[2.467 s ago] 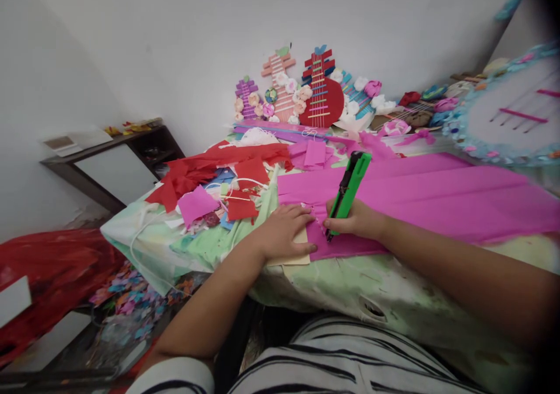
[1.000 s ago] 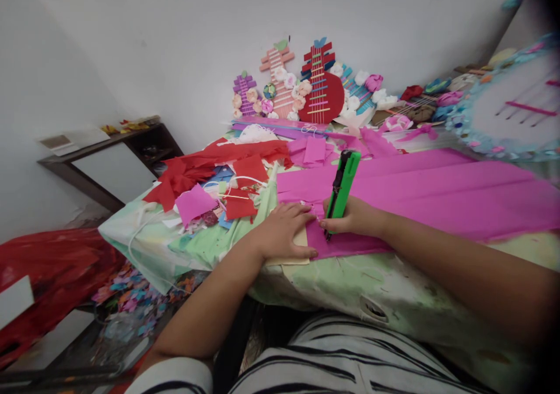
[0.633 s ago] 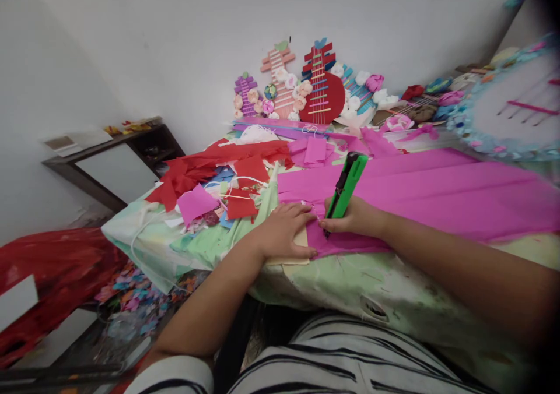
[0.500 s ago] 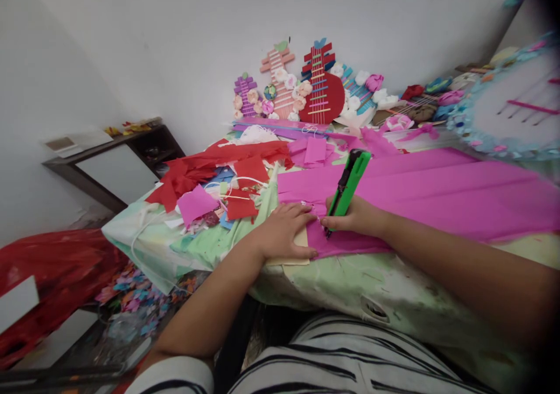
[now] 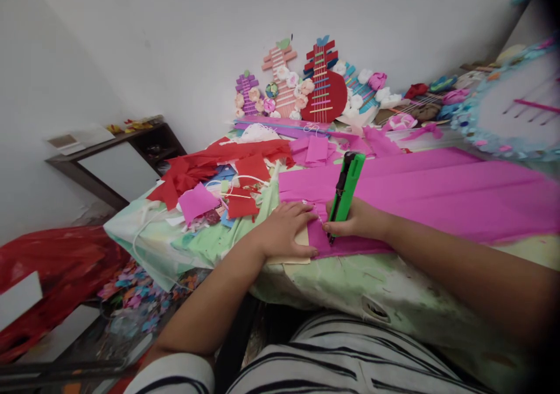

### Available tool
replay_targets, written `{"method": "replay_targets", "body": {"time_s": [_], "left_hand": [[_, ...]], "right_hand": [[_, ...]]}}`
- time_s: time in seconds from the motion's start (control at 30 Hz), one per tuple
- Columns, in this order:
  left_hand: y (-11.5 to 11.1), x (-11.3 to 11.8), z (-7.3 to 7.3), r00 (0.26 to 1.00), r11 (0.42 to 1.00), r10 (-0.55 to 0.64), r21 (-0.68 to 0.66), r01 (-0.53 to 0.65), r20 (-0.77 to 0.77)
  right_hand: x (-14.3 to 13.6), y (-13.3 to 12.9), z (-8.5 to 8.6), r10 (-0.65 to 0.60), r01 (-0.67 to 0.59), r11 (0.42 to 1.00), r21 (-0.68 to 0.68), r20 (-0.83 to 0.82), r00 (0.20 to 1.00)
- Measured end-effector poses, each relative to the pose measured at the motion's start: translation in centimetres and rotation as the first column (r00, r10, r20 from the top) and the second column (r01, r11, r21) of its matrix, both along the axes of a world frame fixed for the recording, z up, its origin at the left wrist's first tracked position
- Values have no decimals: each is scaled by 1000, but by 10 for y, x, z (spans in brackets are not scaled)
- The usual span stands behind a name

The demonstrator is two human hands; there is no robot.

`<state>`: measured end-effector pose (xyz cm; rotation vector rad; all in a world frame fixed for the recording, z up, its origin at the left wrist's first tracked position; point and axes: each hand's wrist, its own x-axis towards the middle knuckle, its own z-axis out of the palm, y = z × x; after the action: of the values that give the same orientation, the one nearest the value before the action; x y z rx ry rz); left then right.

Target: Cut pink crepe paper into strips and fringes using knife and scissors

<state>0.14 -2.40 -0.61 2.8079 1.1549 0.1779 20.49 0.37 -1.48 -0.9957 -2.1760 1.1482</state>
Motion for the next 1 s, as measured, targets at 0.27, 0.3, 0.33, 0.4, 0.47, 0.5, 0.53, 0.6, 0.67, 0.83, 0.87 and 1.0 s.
{"method": "replay_targets", "body": {"time_s": [0.27,0.3,0.33,0.4,0.47,0.5,0.53,0.6,0.67,0.83,0.87,1.0], "left_hand": [[1,-1,-1,1000,1000,1,-3,-1,3],[2,-1,-1,1000,1000,2,-5,-2,3],[2,-1,-1,1000,1000,1,-6,-1,3],[2,-1,-2,1000,1000,-1,-3,1,4],[2,-1,-2,1000,1000,-1,1,1,1],[1,-1,-2,1000,1000,0,2,0,-3],[1,-1,-2,1000,1000,2,4,-2,-5],[1,-1,-2,1000,1000,5,5,-5,-9],[1,0,-2,1000,1000,7,5,-7,-9],[0,0,0,1000,1000,7,-5,-7,-8],[0,0,0,1000,1000,7,-6,-7,-10],[0,0,1,1000,1000,11,-12,-12,-15]], "right_hand": [[1,1,-1,-7,6,996,85,16,1000],[1,2,0,-5,4,996,92,7,1000],[2,2,0,1,0,996,93,-3,1000],[2,1,1,18,-16,997,80,-28,999],[3,1,1,33,-30,998,54,-48,998],[4,1,1,42,-40,998,43,-56,998],[4,2,1,53,-51,998,34,-61,997],[4,2,0,73,-71,997,29,-62,995],[4,2,0,89,-88,996,34,-58,994],[3,1,-2,80,-79,996,30,-29,996],[3,0,-2,69,-69,997,32,-19,997],[3,1,-4,52,-52,997,51,4,999]]}}
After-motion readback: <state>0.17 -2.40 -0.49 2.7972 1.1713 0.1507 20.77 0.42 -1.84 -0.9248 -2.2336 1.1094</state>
